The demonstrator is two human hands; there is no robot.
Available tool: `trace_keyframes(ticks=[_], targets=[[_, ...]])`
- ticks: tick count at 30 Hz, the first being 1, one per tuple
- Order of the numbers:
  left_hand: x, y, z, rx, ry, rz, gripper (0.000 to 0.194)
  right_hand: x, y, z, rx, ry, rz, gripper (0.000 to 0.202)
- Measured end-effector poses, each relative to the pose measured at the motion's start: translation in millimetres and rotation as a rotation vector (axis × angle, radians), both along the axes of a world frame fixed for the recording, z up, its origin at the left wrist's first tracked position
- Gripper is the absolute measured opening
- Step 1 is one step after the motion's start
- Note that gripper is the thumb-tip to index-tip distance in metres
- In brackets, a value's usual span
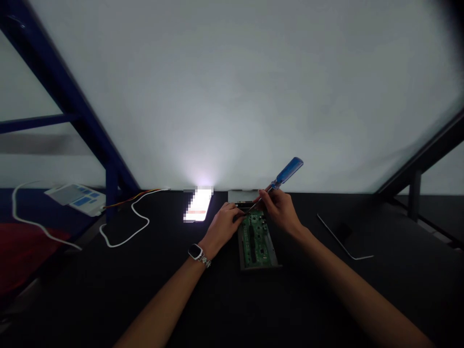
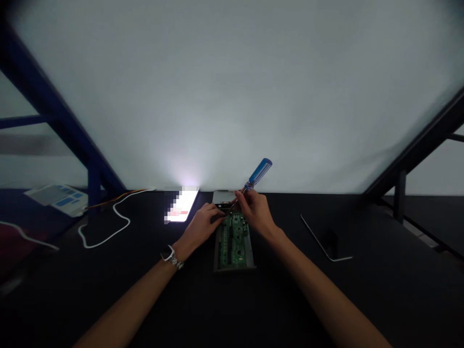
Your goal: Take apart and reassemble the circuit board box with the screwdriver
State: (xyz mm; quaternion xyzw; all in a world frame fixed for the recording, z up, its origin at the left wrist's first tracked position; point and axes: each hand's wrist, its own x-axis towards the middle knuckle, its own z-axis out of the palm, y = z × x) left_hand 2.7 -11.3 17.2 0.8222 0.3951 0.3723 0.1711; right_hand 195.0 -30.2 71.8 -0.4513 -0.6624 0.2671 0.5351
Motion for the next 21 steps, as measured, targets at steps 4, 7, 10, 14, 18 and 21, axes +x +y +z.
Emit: trace_keyframes(ticks=[4,7,10,14,18,21], targets=[[0,3,0.7,-0.005,0.008,0.025,0.011,-6,5,2.8,0.029,-0.067,-0.019,0.039],[0,6,2.2,-0.020,-0.006,0.050,0.010,-10,10,7.7,0.041,-0.065,-0.013,0.040],[-1,12,7.2,-0.055,-0.013,0.045,0.009,-13,15,14.1,0.028,-0.045,0.008,0.041],[-1,22,19.7,-0.075,-0.024,-0.005,0.017,-17,25,19.6,0.039,-0.037,0.046,0.040],[1,28,26.7,-0.075,-0.090,-0.035,0.016,-23,35,16.5,0.073,-0.069,0.045,0.037],[5,28,24.3,-0.070,-0.127,0.006,0.015,-26,41,9.1,0.097,-0.109,0.035,0.035]])
